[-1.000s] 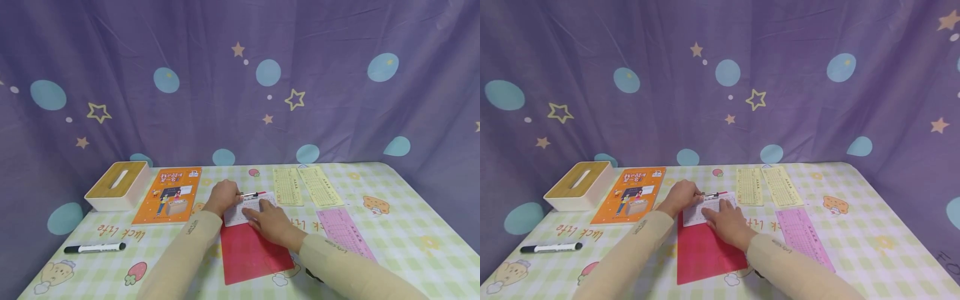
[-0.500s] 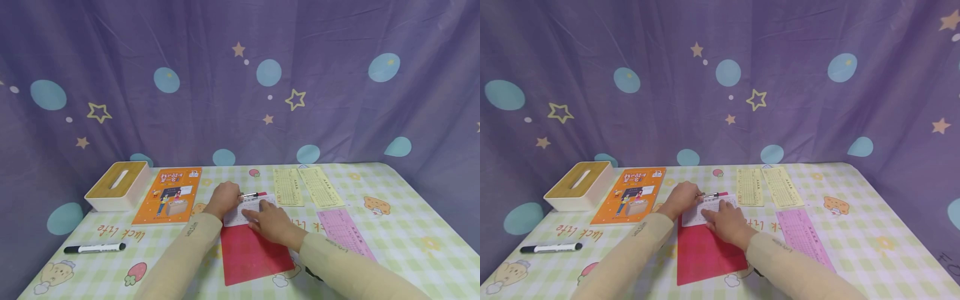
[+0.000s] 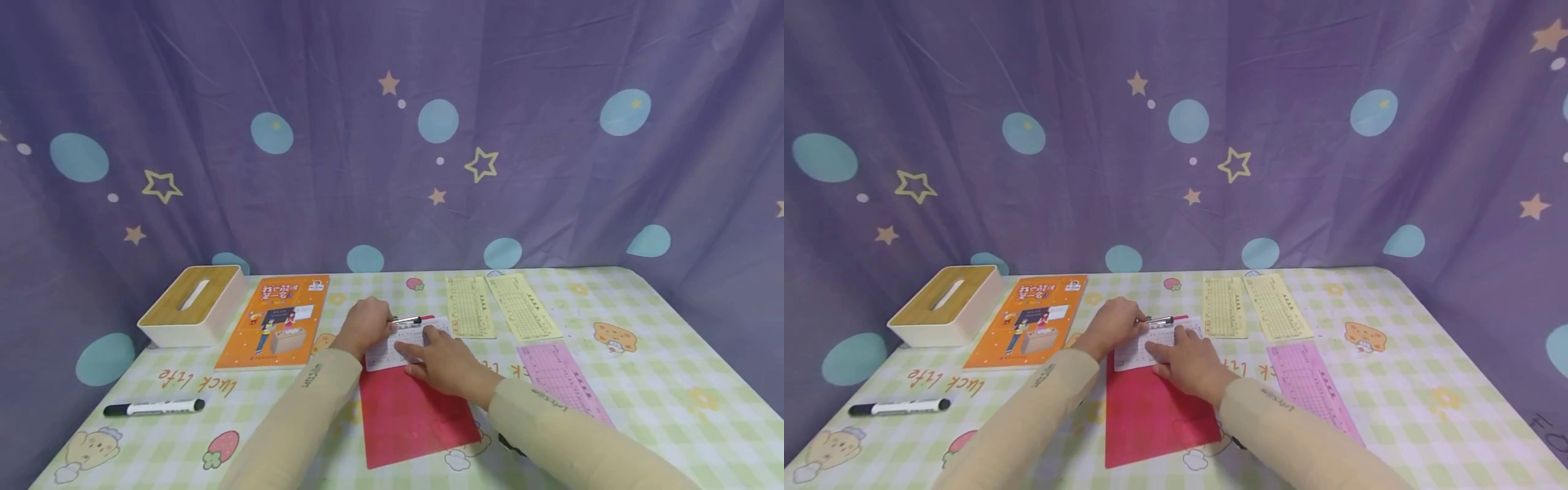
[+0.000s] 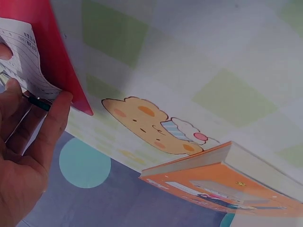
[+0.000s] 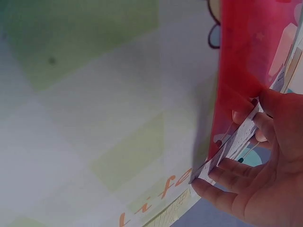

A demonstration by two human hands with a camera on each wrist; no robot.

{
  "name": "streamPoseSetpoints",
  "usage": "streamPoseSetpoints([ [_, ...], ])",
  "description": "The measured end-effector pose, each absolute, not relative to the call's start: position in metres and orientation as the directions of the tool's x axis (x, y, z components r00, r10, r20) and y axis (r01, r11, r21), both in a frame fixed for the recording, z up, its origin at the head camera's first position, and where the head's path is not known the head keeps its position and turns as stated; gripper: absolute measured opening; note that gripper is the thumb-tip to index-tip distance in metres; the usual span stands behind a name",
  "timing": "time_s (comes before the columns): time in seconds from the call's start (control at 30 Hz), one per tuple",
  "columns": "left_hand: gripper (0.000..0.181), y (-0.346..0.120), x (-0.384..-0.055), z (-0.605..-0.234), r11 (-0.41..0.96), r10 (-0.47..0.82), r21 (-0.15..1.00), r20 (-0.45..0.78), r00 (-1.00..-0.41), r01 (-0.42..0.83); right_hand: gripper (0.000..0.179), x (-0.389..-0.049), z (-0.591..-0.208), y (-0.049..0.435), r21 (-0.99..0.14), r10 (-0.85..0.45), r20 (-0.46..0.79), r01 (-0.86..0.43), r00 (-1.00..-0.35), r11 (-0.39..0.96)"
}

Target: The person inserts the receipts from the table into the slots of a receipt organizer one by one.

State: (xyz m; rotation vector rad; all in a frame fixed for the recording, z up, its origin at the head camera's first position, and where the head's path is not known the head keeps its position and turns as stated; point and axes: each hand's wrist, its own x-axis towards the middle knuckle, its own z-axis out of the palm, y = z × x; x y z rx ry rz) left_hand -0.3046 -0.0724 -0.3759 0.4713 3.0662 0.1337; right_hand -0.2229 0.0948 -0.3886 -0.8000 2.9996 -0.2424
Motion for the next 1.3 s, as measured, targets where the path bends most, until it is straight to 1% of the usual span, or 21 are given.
streamPoseSetpoints([
  [0.1,0.018,-0.0725,-0.3052,-0.3765,0.95,0.297,0.107,-0.024,-0.954,0.293,0.051,-0.2226,-0.3884,0.0952,-0.155,-0.5,0.014,-0.495,-0.866,0.855],
  [0.37,0.019,-0.0727,-0.3051,-0.3742,0.951,0.277,0.155,-0.048,-0.96,0.267,0.046,-0.2218,-0.3904,0.0956,-0.146,-0.518,0.072,-0.522,-0.853,0.84],
  [0.47,0.019,-0.0723,-0.3056,-0.3735,0.953,0.269,0.159,-0.057,-0.961,0.258,0.045,-0.2223,-0.3913,0.0951,-0.14,-0.522,0.074,-0.527,-0.85,0.838],
  [0.77,0.021,-0.0716,-0.3068,-0.3699,0.956,0.265,0.149,-0.071,-0.962,0.252,0.047,-0.2224,-0.3906,0.0941,-0.072,-0.518,0.054,-0.521,-0.853,0.85],
  [0.9,0.022,-0.0727,-0.3073,-0.369,0.954,0.276,0.14,-0.068,-0.959,0.265,0.047,-0.2227,-0.3899,0.0939,-0.082,-0.528,0.047,-0.53,-0.848,0.844],
  [1.1,0.019,-0.074,-0.3075,-0.3697,0.948,0.299,0.127,-0.042,-0.953,0.292,0.047,-0.2226,-0.3885,0.0945,-0.132,-0.532,0.03,-0.531,-0.846,0.837],
  [1.3,0.018,-0.073,-0.3064,-0.371,0.948,0.291,0.151,-0.047,-0.956,0.281,0.048,-0.223,-0.3917,0.0956,-0.166,-0.532,0.028,-0.529,-0.846,0.832],
])
